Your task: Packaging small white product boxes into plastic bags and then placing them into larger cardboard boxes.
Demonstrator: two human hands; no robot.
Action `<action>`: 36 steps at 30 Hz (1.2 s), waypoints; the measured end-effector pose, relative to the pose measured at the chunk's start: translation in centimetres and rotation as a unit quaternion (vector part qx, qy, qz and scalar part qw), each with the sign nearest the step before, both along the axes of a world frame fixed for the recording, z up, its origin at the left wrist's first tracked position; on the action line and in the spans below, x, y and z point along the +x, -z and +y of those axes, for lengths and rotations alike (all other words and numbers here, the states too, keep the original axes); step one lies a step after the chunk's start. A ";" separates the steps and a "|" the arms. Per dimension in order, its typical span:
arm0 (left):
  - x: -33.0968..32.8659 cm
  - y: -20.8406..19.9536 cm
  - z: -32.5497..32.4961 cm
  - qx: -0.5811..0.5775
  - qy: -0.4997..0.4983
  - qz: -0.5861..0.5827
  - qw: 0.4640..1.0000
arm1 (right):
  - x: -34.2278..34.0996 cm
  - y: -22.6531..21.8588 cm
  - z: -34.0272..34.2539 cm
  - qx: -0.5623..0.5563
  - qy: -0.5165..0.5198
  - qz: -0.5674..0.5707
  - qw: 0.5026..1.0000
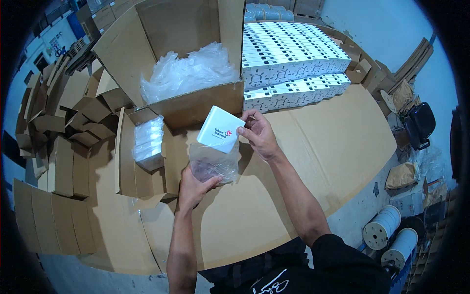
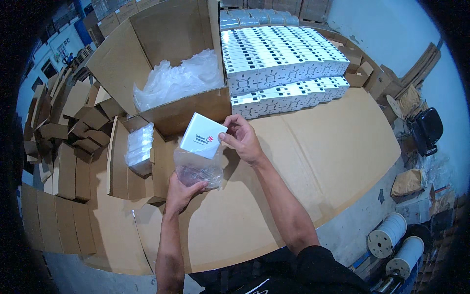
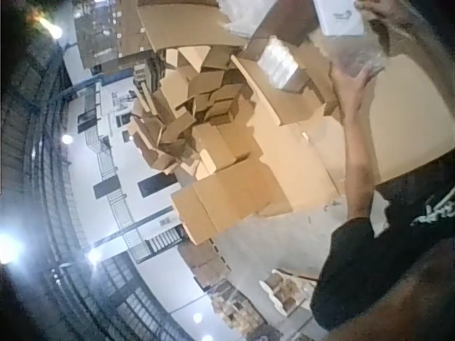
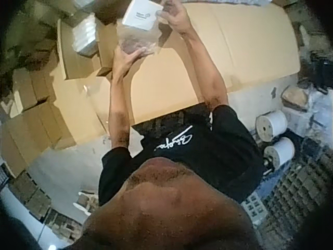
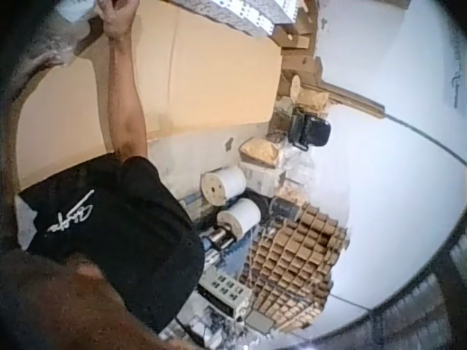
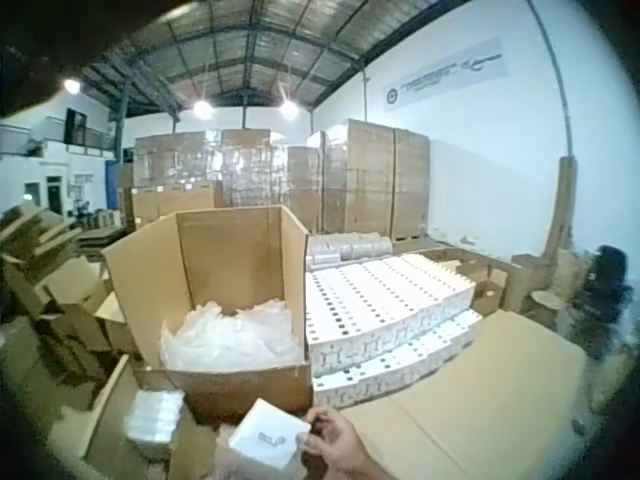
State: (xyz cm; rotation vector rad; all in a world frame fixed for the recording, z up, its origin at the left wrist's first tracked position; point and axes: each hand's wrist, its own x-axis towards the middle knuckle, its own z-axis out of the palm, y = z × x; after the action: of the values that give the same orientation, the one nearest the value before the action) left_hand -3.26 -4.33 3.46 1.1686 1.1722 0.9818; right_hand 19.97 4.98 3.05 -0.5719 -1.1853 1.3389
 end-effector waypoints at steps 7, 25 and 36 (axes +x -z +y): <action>0.0 0.8 -0.1 0.029 -0.013 0.020 0.999 | 0.1 -1.4 -0.8 -0.022 -0.072 -0.034 0.997; 1.6 2.1 3.0 0.049 -0.109 0.012 0.993 | -2.0 -0.1 -0.9 -0.085 0.001 -0.094 0.992; 1.4 3.9 5.7 0.072 -0.134 -0.039 0.988 | -4.2 1.8 -1.5 -0.211 0.016 -0.003 0.977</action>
State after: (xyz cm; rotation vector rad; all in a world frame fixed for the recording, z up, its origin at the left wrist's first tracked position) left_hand -1.82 1.37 -0.47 1.0911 1.2329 1.3234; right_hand 15.81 3.52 1.25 -0.8945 -0.8926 1.5730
